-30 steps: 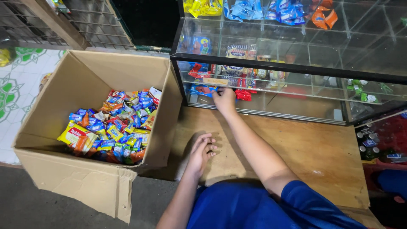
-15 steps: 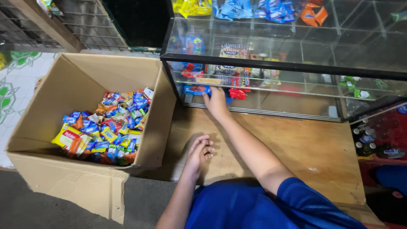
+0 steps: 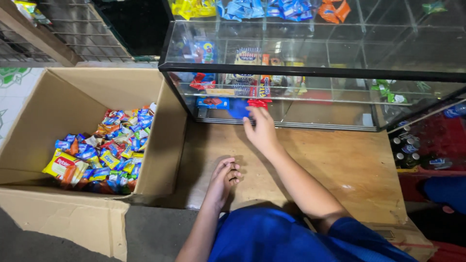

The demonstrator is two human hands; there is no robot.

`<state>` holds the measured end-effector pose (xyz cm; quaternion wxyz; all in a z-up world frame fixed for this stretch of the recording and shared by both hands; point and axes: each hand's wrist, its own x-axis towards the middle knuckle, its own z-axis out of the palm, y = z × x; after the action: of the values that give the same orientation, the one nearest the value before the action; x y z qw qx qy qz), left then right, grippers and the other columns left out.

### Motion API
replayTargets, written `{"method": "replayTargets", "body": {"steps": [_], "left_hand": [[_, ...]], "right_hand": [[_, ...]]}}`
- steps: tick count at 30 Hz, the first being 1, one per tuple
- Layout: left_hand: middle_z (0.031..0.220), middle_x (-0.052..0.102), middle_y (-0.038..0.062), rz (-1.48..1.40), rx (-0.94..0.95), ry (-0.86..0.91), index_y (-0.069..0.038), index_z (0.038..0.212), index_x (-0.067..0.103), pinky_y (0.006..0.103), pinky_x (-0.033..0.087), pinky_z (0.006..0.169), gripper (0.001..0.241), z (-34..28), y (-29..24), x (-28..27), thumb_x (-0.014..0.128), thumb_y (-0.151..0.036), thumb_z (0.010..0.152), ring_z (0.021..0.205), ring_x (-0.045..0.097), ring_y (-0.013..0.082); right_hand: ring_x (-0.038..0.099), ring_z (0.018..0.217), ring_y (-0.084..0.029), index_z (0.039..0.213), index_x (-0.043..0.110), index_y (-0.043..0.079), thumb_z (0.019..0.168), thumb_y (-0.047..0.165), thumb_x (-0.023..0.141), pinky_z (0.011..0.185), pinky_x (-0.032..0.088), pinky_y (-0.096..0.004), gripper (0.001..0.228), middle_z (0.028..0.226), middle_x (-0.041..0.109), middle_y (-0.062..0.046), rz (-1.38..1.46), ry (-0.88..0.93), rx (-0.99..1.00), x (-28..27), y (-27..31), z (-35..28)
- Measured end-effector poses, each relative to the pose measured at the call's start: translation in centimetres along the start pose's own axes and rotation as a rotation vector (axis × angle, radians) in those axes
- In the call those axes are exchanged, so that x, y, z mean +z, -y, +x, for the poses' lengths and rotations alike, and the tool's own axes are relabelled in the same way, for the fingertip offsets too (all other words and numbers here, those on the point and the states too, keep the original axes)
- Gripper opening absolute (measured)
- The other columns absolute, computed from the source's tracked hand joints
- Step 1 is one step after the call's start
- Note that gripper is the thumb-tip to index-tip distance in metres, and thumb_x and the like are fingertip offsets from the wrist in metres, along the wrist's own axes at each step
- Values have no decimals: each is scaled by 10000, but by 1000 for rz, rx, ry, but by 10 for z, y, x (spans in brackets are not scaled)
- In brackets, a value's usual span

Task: Stocking a glass display case with various snack packages from a cardboard box.

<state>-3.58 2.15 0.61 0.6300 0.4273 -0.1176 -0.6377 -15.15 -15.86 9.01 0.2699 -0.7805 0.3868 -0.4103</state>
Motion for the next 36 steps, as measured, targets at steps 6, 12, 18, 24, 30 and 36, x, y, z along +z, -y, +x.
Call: {"method": "replayTargets", "body": {"steps": [6,12,18,24,30,36], "left_hand": [[1053,681,89,127,93,11,-55,1248,598,340,542,793,253,41,11,1,546,-181,1035,903,668,186],[1391,577,158,530,730,102,39,1430,482,342,394,1135,463,145,-12,55,611,-162,1034,1322,519,214],[1417,608,209,725,763,-45,31,1448,511,359,409,1148,483,248,-6,73,522,-283,1081,1324,577,292],[1524,503,198,552,686,121,26,1519,417,344,331,1171,523,254,4,91,366,-312,1124,1415,457,265],[1420,597,192,618,624,33,28,1457,497,339,391,1121,489,256,5,88,391,-300,1110,1315,543,264],[1436,588,197,570,664,81,18,1468,488,344,376,1139,482,263,6,82,391,-299,1118,1333,526,264]], "right_hand": [[596,1186,-344,1351,517,2,895,110,727,996,517,-403,514,1286,552,-216,-22,-204,-51,-16,-18,-12],[500,1349,-272,1513,329,-45,1018,212,660,1127,405,-384,649,1503,451,-194,485,-180,152,11,-88,5],[468,1404,-209,1532,424,-7,1051,264,546,1179,337,-337,565,1547,501,-151,785,-239,417,32,-133,29],[393,1484,-200,1582,377,12,1085,282,448,1216,277,-317,570,1628,420,-120,801,-133,345,31,-141,34],[340,1515,-203,1615,308,46,1090,274,402,1236,237,-319,580,1659,368,-113,890,-56,348,27,-137,30],[289,1537,-185,1629,261,59,1101,286,390,1249,204,-315,590,1682,314,-103,899,-22,308,32,-146,30]]}}
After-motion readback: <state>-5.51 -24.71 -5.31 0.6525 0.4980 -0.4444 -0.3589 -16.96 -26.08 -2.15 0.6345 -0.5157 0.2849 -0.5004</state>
